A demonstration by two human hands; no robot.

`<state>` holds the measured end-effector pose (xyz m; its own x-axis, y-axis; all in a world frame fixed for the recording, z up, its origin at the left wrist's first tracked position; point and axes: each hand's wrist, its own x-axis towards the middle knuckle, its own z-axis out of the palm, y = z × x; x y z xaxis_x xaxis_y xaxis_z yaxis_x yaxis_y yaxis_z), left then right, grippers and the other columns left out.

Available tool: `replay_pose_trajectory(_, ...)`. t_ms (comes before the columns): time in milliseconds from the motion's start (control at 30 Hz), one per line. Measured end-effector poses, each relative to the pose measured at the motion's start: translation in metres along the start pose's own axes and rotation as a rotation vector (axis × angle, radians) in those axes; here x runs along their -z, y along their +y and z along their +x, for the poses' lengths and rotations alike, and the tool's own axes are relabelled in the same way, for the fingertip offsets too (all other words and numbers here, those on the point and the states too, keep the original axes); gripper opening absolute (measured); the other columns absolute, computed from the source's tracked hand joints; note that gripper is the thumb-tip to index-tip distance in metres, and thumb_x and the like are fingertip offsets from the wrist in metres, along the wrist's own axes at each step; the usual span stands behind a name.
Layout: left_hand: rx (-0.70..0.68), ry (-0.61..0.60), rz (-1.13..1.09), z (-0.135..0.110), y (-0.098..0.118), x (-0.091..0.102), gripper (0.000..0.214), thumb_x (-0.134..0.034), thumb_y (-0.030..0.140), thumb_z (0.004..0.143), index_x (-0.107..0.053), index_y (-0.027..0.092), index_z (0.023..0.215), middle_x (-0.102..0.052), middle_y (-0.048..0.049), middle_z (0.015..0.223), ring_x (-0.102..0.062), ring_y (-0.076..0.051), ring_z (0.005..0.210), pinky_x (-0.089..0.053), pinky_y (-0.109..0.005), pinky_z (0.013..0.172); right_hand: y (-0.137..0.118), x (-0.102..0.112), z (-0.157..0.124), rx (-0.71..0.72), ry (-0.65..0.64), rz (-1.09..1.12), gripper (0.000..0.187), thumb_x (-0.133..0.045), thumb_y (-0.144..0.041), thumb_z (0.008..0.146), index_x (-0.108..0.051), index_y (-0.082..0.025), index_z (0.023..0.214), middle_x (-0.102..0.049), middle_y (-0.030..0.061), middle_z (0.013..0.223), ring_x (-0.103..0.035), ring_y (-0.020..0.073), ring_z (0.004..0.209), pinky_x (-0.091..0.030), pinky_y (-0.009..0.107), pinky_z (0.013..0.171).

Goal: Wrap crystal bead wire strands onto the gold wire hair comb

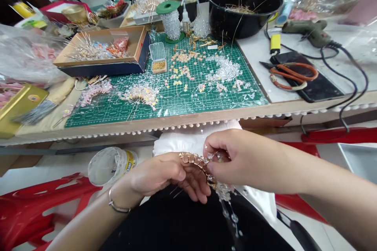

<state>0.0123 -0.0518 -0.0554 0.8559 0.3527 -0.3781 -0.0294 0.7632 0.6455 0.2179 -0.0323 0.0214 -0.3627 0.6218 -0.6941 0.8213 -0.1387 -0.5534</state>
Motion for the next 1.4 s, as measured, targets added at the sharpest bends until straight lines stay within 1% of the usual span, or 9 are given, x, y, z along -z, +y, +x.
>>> replay_pose_trajectory(167, 0.051, -0.01, 0.072, 0.004, 0.007, 0.007, 0.02, -0.067, 0.03, 0.08, -0.068, 0.013, 0.091, -0.07, -0.0058, 0.087, -0.069, -0.017, 0.079, -0.053, -0.029, 0.075, 0.014, -0.002, 0.0, 0.092, -0.116, 0.058, 0.004, -0.058, -0.019, 0.078, -0.06, -0.02, 0.082, -0.059, -0.0037, 0.067, -0.047, 0.0086, 0.059, -0.035, 0.019, 0.05)
replay_pose_trajectory(400, -0.026, 0.101, 0.46, 0.012, 0.035, 0.01, 0.011, -0.071, 0.027, 0.083, -0.069, 0.016, 0.083, -0.063, 0.001, 0.073, -0.056, -0.01, 0.066, -0.044, -0.023, 0.065, 0.043, -0.014, 0.008, 0.127, -0.178, 0.176, 0.012, -0.056, -0.03, 0.085, -0.056, -0.02, 0.079, -0.055, -0.0024, 0.069, -0.048, 0.0111, 0.061, -0.035, 0.023, 0.052)
replay_pose_trajectory(600, 0.006, -0.124, 0.723, 0.025, 0.069, 0.021, 0.008, -0.069, 0.024, 0.084, -0.074, 0.017, 0.084, -0.068, -0.0023, 0.089, -0.062, -0.014, 0.084, -0.048, -0.026, 0.081, 0.035, -0.014, 0.004, 0.087, -0.204, 0.23, 0.015, -0.059, -0.033, 0.081, -0.054, -0.019, 0.076, -0.049, -0.0039, 0.068, -0.042, 0.0101, 0.062, -0.031, 0.024, 0.055)
replay_pose_trajectory(667, 0.016, -0.14, 0.791, 0.029, 0.078, 0.019, 0.01, -0.072, 0.028, 0.083, -0.073, 0.018, 0.084, -0.069, -0.0021, 0.089, -0.062, -0.015, 0.087, -0.047, -0.027, 0.083, 0.033, -0.014, 0.004, 0.076, -0.21, 0.264, 0.016, -0.06, -0.032, 0.08, -0.053, -0.019, 0.074, -0.048, -0.0043, 0.066, -0.04, 0.0097, 0.06, -0.029, 0.025, 0.055)
replay_pose_trajectory(833, 0.013, 0.065, 1.048, 0.027, 0.087, -0.01, 0.014, -0.069, 0.03, 0.085, -0.069, 0.018, 0.078, -0.064, -0.0007, 0.086, -0.059, -0.013, 0.075, -0.045, -0.026, 0.067, 0.037, -0.019, 0.009, 0.115, -0.191, 0.402, 0.019, -0.06, -0.031, 0.079, -0.048, -0.018, 0.074, -0.037, -0.0053, 0.067, -0.032, 0.008, 0.06, -0.024, 0.025, 0.054)
replay_pose_trajectory(967, -0.164, 0.232, 1.186, 0.019, 0.078, -0.031, 0.01, -0.066, 0.022, 0.086, -0.071, 0.017, 0.078, -0.058, 0.0006, 0.082, -0.058, -0.013, 0.076, -0.045, -0.026, 0.07, 0.047, -0.025, 0.01, 0.168, -0.238, 0.553, 0.017, -0.059, -0.034, 0.084, -0.054, -0.018, 0.081, -0.043, -0.0035, 0.073, -0.037, 0.0094, 0.065, -0.031, 0.025, 0.06)
replay_pose_trajectory(1167, -0.397, 0.413, 1.204, 0.005, 0.053, -0.026, 0.011, -0.064, 0.021, 0.09, -0.071, 0.018, 0.082, -0.06, -0.0012, 0.086, -0.061, -0.013, 0.082, -0.048, -0.028, 0.078, 0.051, -0.036, 0.006, 0.087, -0.064, 0.541, 0.024, -0.062, -0.043, 0.086, -0.058, -0.019, 0.081, -0.049, -0.0027, 0.072, -0.043, 0.0111, 0.066, -0.034, 0.025, 0.06)
replay_pose_trajectory(1300, -0.72, 0.533, 1.462, -0.002, 0.036, -0.024, 0.014, -0.06, 0.015, 0.09, -0.072, 0.017, 0.084, -0.058, -0.0034, 0.083, -0.057, -0.013, 0.075, -0.048, -0.028, 0.071, 0.052, -0.043, 0.007, 0.116, -0.012, 0.47, 0.029, -0.055, -0.049, 0.091, -0.061, -0.021, 0.089, -0.055, -0.0011, 0.076, -0.047, 0.0123, 0.067, -0.039, 0.025, 0.061)
replay_pose_trajectory(1400, -0.932, 0.544, 1.596, -0.007, 0.028, -0.026, 0.013, -0.059, 0.012, 0.089, -0.071, 0.016, 0.084, -0.059, -0.0036, 0.077, -0.05, -0.013, 0.068, -0.045, -0.027, 0.064, 0.055, -0.045, 0.007, 0.146, 0.017, 0.445, 0.028, -0.054, -0.049, 0.092, -0.061, -0.022, 0.091, -0.054, -0.0022, 0.074, -0.046, 0.0112, 0.065, -0.038, 0.023, 0.057)
